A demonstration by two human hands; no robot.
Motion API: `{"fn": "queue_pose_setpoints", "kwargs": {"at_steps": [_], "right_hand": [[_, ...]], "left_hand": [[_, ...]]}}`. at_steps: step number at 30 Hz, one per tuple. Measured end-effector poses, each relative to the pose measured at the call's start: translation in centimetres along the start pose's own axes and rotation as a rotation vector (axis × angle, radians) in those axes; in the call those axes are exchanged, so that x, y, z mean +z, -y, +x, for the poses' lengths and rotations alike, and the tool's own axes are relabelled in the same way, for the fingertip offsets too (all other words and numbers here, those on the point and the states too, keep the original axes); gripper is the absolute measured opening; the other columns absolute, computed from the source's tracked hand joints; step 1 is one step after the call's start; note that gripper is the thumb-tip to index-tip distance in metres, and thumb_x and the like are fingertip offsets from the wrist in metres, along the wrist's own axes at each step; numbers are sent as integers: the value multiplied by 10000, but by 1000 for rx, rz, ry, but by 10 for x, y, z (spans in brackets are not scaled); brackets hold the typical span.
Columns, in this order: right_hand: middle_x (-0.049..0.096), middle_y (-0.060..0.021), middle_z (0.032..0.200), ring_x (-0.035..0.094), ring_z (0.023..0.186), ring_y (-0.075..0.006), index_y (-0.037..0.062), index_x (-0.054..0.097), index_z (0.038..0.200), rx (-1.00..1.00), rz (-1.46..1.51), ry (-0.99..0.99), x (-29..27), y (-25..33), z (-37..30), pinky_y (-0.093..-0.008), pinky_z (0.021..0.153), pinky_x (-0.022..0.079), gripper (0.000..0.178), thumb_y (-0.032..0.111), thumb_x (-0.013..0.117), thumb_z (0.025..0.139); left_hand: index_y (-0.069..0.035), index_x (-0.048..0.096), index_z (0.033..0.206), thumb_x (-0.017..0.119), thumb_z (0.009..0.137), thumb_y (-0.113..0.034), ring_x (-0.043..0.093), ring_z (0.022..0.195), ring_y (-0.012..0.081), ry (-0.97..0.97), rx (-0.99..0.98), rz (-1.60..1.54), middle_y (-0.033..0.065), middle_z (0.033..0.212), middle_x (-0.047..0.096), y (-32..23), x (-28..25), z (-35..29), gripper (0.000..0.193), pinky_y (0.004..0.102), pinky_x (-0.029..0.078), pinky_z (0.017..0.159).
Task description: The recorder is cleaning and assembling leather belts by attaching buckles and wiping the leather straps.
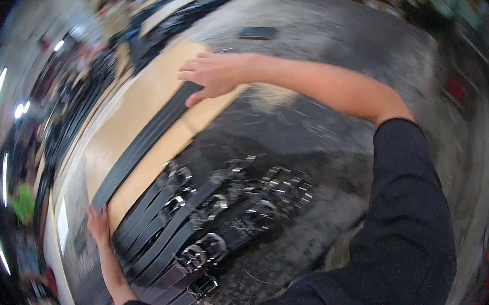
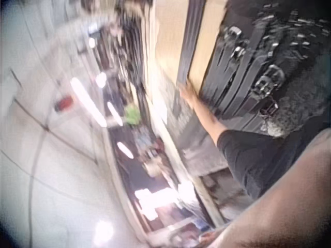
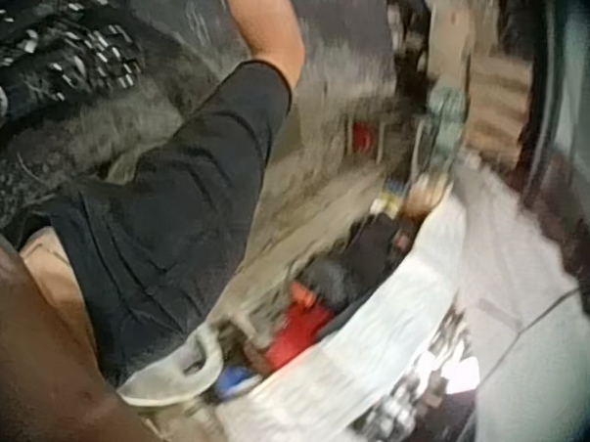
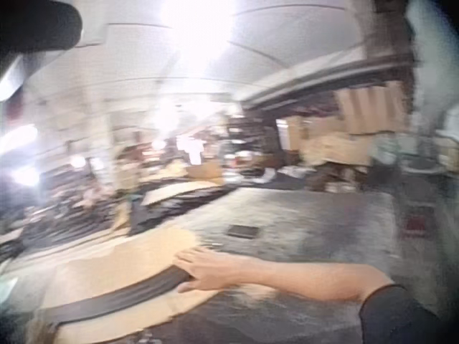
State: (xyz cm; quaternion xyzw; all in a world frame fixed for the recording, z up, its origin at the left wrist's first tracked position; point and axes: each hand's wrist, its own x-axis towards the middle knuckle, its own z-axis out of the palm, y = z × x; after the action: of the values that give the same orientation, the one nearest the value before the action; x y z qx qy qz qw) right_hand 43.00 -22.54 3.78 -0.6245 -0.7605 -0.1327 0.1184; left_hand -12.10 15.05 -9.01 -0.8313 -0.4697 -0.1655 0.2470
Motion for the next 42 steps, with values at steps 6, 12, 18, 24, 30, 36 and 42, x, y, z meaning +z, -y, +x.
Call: {"fn": "queue_pose_setpoints", "kwargs": {"at_steps": [6,12,18,24,30,36,42], "right_hand": [[695,-133,1094,658,1017,-276,12,662,1163,430,2,-126,-147,-18,-252,-391,911,524,305,235,621,958],[726,-130,1031,690,980,-261,13,691,1118,907,-34,57,-141,-64,-456,-376,876,543,245,162,639,931],[713,-165,1078,676,1028,-278,-36,686,1129,984,105,271,-104,-71,-473,-406,895,542,307,98,711,853],[718,-202,1013,684,1000,-317,-62,691,1075,897,-4,432,-110,-62,-455,-402,884,541,301,76,751,815],[711,-171,893,681,883,-267,-13,702,882,870,160,273,-134,-70,-487,-402,797,532,149,112,720,802],[674,-19,1005,588,906,-101,-32,657,1143,989,398,-191,-145,-88,-611,-246,800,468,261,97,667,916],[545,-103,1389,563,1167,-162,-43,515,1384,1065,912,-812,-75,-95,-679,-283,1015,446,430,120,594,994]], "left_hand": [[-29,527,1325,496,953,-580,683,849,415,9,-243,181,194,1146,666,5,-14,8,665,496,539,713],[-44,557,1318,482,918,-670,603,1105,408,-310,-445,-173,217,1258,609,-30,-109,14,747,507,453,916],[-1,562,1295,646,952,-380,573,1049,293,-550,-148,-483,174,1172,579,-107,-246,-74,518,419,445,911],[40,571,1265,668,940,-296,569,1083,289,-785,-117,-608,169,1235,579,-224,-342,-196,477,377,460,949],[0,502,1193,620,870,-143,581,1045,345,-918,90,-1025,191,1168,543,-412,-391,-274,372,545,559,874],[-54,638,926,642,659,2,541,948,336,-143,531,-1230,136,1010,559,-545,-373,-287,273,424,452,830],[-100,635,754,766,771,-258,560,623,270,-7,501,-1092,46,667,539,-498,-371,-305,206,380,423,569]]}}
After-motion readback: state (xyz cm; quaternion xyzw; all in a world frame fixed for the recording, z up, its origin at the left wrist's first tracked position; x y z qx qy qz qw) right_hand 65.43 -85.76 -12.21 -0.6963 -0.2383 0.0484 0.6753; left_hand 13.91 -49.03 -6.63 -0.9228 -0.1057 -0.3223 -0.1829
